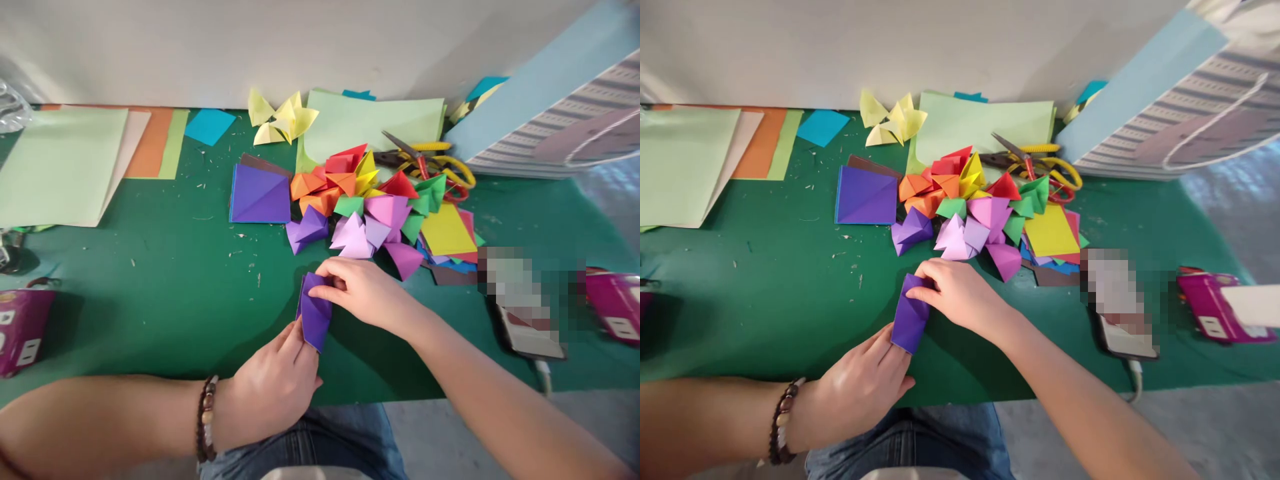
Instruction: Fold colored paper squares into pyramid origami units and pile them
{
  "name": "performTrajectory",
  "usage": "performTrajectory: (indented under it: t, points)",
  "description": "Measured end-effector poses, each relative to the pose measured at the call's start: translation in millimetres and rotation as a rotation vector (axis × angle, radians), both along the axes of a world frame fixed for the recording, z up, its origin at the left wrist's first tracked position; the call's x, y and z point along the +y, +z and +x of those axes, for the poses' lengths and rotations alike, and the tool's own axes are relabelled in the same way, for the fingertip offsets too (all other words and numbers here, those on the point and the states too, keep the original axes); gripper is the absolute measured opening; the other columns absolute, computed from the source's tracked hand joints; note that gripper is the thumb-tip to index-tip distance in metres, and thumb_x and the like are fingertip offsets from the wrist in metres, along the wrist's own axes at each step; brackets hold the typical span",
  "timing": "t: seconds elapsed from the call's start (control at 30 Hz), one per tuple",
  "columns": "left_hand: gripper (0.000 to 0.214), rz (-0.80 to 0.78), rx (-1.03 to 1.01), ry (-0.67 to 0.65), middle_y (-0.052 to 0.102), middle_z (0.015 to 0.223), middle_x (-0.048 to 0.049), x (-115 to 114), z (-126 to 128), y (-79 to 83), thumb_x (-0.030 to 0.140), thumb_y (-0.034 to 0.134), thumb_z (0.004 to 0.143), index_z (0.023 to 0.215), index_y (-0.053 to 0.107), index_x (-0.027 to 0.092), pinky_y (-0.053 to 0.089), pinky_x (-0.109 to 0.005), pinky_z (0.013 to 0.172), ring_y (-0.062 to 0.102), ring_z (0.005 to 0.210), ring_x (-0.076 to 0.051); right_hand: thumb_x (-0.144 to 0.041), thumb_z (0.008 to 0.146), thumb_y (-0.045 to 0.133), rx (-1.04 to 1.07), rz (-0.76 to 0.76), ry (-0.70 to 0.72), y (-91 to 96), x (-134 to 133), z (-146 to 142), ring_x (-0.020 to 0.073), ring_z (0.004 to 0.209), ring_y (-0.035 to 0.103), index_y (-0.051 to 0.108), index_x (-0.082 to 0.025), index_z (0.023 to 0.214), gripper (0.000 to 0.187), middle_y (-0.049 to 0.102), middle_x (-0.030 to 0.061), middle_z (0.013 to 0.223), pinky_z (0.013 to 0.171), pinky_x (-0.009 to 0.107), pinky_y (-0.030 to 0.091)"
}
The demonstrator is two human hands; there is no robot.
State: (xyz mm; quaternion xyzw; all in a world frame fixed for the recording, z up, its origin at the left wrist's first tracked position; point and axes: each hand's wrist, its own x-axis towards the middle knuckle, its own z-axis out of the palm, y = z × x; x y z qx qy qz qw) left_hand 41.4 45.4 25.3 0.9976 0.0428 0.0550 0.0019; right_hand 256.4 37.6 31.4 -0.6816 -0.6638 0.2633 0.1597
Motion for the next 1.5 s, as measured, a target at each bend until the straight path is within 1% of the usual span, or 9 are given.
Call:
performTrajectory:
  t: [0.1, 0.2, 0.27, 0.33, 0.4, 0.53, 0.63, 1.1, 1.5]
  points:
    - [0.03, -0.022, -0.099, -0.028, 0.069, 0.1, -0.0162, 0.7, -3.8, 7.6, 0.032, 0.06, 0.088, 0.095, 0.067, 0.004, 0.052, -0.041, 0.086, 0.065, 0.094, -0.027, -0.035, 0.084, 0.068, -0.082, -0.002, 0.113, 3.1, 4.3, -1.0, 0.0137, 0.067, 0.056, 0.059, -0.019, 0.08, 0.019, 0.061, -0.0005, 0.075, 0.061, 0.025, 0.039]
    - [0.019, -0.106, -0.333, -0.138, 0.063, 0.067, -0.0034, 6.5, -5.0, 18.5, 0.023, 0.06, 0.087, 0.07, 0.062, 0.014, 0.053, -0.036, 0.071, 0.061, 0.064, -0.017, -0.035, 0.084, 0.068, -0.145, 0.04, 0.155, 0.9, 3.3, -1.3, 0.0152, 0.069, 0.058, 0.06, -0.018, 0.086, 0.02, 0.063, 0.0012, 0.08, 0.063, 0.027, 0.041]
    - [0.01, -0.1, -0.442, -0.167, 0.068, 0.085, -0.0042, 11.6, -3.6, 22.7, 0.021, 0.06, 0.086, 0.087, 0.067, 0.015, 0.053, -0.037, 0.082, 0.064, 0.08, -0.018, -0.033, 0.085, 0.068, -0.171, 0.073, 0.16, -2.4, 1.1, -1.2, 0.016, 0.071, 0.06, 0.061, -0.017, 0.088, 0.018, 0.063, 0.0016, 0.081, 0.064, 0.028, 0.042]
    - [0.029, -0.058, -0.443, -0.14, 0.065, 0.119, -0.0075, 15.3, -1.5, 22.6, 0.027, 0.059, 0.088, 0.115, 0.063, 0.016, 0.046, -0.043, 0.1, 0.059, 0.111, -0.025, -0.03, 0.084, 0.068, -0.187, 0.092, 0.162, -5.5, -0.6, -0.8, 0.0167, 0.072, 0.061, 0.061, -0.017, 0.088, 0.015, 0.064, 0.0018, 0.082, 0.065, 0.028, 0.042]
    - [0.043, -0.04, -0.365, -0.114, 0.058, 0.132, -0.0103, 16.3, -0.1, 19.6, 0.036, 0.055, 0.091, 0.129, 0.055, 0.015, 0.038, -0.046, 0.108, 0.049, 0.127, -0.029, -0.029, 0.084, 0.068, -0.187, 0.099, 0.165, -7.0, -1.4, -0.4, 0.0167, 0.072, 0.061, 0.06, -0.017, 0.088, 0.015, 0.064, 0.0017, 0.083, 0.064, 0.028, 0.042]
    - [0.049, -0.043, -0.27, -0.136, 0.067, 0.116, -0.0131, 10.6, -0.9, 15.2, 0.043, 0.047, 0.094, 0.128, 0.056, 0.008, 0.038, -0.044, 0.108, 0.059, 0.114, -0.027, -0.029, 0.087, 0.064, -0.148, 0.098, 0.159, -4.9, -1.4, -0.3, 0.0155, 0.071, 0.06, 0.059, -0.018, 0.088, 0.013, 0.063, 0.0007, 0.082, 0.063, 0.027, 0.042]
    - [0.05, -0.03, -0.19, -0.093, 0.063, 0.124, -0.0145, 3.7, -2.4, 15.1, 0.045, 0.047, 0.094, 0.125, 0.058, 0.008, 0.041, -0.041, 0.104, 0.061, 0.106, -0.026, -0.027, 0.09, 0.061, -0.12, 0.088, 0.141, -2.1, -2.0, -0.6, 0.015, 0.072, 0.06, 0.058, -0.018, 0.089, 0.009, 0.064, 0.0001, 0.082, 0.064, 0.027, 0.042]
    - [0.081, 0.014, 0.053, -0.042, 0.048, 0.14, -0.025, -18.1, -9.4, -0.2, 0.063, 0.053, 0.084, 0.133, 0.049, -0.002, 0.033, -0.045, 0.11, 0.042, 0.132, -0.037, -0.022, 0.086, 0.064, -0.144, 0.113, 0.09, -0.4, -4.4, -3.7, 0.0111, 0.058, 0.055, 0.058, -0.019, 0.083, 0.007, 0.061, -0.0017, 0.074, 0.055, 0.024, 0.04]
    - [0.042, 0.019, -0.02, -0.051, 0.053, 0.138, -0.0172, -21.8, -8.1, -6.7, 0.025, 0.047, 0.092, 0.124, 0.06, 0.001, 0.037, -0.037, 0.108, 0.046, 0.131, -0.03, -0.027, 0.086, 0.064, -0.159, 0.098, 0.06, -2.4, -7.1, -3.0, 0.0136, 0.063, 0.059, 0.059, -0.019, 0.085, 0.01, 0.064, 0.0001, 0.076, 0.058, 0.026, 0.043]
